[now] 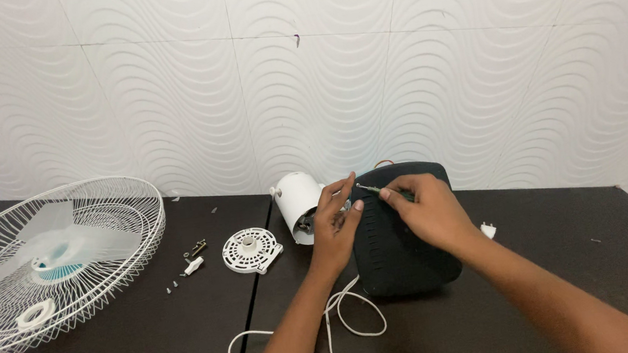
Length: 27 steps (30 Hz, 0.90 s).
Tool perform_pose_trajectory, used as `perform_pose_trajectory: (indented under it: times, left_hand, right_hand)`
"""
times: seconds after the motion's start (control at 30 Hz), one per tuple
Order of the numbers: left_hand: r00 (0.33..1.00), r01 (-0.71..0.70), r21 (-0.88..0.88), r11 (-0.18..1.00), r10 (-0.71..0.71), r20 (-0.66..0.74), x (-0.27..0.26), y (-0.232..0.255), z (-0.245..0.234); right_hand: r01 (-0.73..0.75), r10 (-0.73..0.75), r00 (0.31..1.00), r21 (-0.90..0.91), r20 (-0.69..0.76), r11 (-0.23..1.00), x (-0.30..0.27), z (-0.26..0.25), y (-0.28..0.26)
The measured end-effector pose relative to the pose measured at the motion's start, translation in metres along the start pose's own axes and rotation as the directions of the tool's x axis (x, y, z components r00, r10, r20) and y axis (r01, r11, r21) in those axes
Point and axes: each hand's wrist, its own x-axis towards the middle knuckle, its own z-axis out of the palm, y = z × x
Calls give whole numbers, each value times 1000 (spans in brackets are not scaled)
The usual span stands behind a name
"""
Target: The person assembles a disassembled table fan on a dark table. They use a screwdriver to tighten screws into the fan base, reattach the motor housing, and secure the fan blade and cage. The person handles screws, the fan base, motor, blade, and cage throughout the process.
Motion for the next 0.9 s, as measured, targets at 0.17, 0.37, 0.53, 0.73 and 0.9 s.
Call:
perform_pose_trajectory:
  times: [0.17, 0.37, 0.53, 0.73, 0.9]
  left_hand:
    - [988, -151, 125, 981, 147, 40, -3, -2, 1]
    - [996, -40, 48, 998, 43, -72, -3, -27, 1]
    - [986, 67, 2, 998, -65, -156, -2, -52, -7]
    - [986, 1, 133, 991, 21, -164, -8, -62, -6]
    - [991, 64, 34, 997, -59, -119, 14, -38, -13]
  right_hand:
    - [168, -110, 973, 291, -204, 942, -25, 27, 62]
    - [116, 50, 932, 425, -360, 898, -42, 36, 133]
    - [108, 122, 884, 453, -450, 885, -54, 37, 165]
    - [121, 40, 896, 330, -441, 936, -77, 55, 143]
    - [266, -196, 943, 259, -268, 929, -87, 83, 95]
